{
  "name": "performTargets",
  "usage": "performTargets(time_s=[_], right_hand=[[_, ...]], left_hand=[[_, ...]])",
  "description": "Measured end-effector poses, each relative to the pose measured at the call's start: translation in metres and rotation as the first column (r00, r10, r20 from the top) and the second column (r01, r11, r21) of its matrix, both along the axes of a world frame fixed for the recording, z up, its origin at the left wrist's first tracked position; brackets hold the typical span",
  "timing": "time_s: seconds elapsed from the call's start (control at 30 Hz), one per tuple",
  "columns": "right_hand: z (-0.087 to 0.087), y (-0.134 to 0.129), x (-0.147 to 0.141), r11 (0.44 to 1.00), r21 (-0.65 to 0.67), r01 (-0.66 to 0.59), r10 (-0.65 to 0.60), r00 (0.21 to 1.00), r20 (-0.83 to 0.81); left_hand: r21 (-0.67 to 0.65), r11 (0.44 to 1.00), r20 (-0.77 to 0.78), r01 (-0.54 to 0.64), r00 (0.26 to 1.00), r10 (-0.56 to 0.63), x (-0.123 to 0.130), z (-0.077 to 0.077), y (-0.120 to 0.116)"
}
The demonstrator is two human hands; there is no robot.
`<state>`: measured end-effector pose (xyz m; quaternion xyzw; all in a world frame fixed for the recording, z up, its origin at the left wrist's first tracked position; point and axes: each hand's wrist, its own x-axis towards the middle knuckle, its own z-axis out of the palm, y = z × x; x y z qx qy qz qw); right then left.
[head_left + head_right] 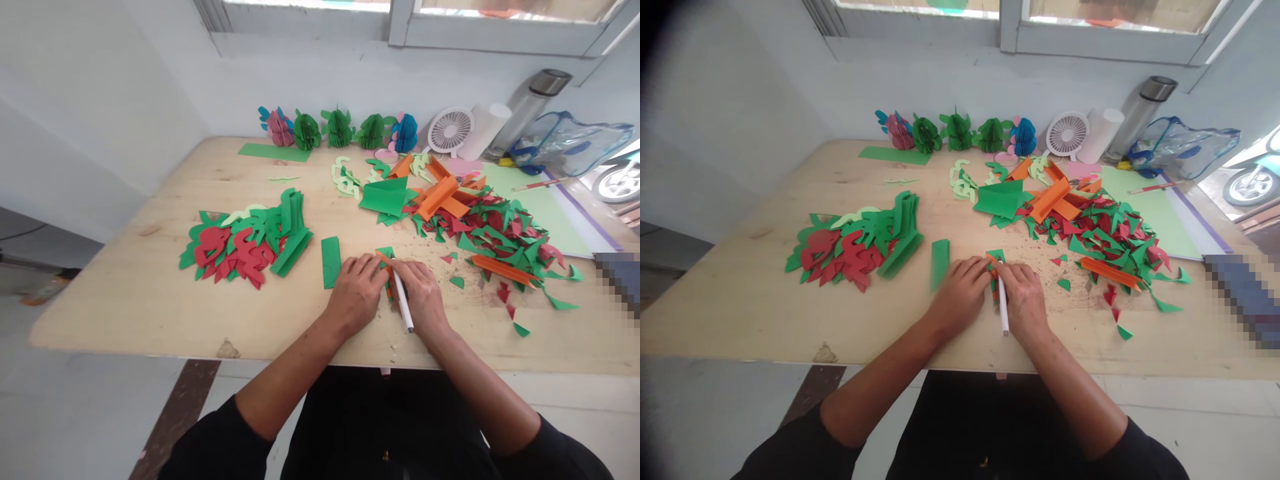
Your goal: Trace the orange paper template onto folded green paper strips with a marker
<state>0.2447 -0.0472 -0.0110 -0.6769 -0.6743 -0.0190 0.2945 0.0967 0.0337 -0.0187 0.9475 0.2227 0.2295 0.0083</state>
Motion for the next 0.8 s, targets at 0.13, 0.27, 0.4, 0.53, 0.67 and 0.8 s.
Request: performTargets(time_s=[0.13, 0.27, 0.4, 0.53, 0.67, 0.8], right_hand=[[-0.0005, 0.0003, 0.0003, 1.000, 0.004, -0.009, 0.009, 1.000, -0.004], [0.0000, 0.0006, 0.0000, 1.000, 0.006, -0.005, 0.005, 1.000, -0.012], [0.0014, 0.0007, -0.0010, 1.000, 0.006, -0.001, 0.001, 1.000, -0.012], [0.0028, 0.0002, -0.0020, 1.000, 0.000, 0.008, -0.008, 1.000, -0.015], [0.0028, -0.0001, -0.0022, 1.000, -0.003, 0.006, -0.006, 1.000, -0.013], [0.0016, 0.0002, -0.0022, 1.000, -0.002, 0.013, -0.013, 1.000, -0.005]], left_hand=[[0.000, 1.000, -0.006, -0.004, 1.000, 0.004, -0.0004, 0.0002, -0.0004], [-0.003, 1.000, -0.014, -0.007, 1.000, 0.007, -0.0006, 0.0013, -0.0011], [-0.004, 1.000, -0.009, -0.007, 1.000, 0.007, -0.0002, 0.0017, -0.0012], [-0.014, 1.000, -0.011, -0.007, 1.000, 0.007, -0.0006, 0.0017, -0.0009], [-0.037, 0.999, -0.012, -0.003, 1.000, 0.003, -0.0012, 0.0022, -0.0006], [-0.082, 0.997, 0.017, -0.004, 1.000, 0.006, -0.0012, 0.0023, 0.0005]])
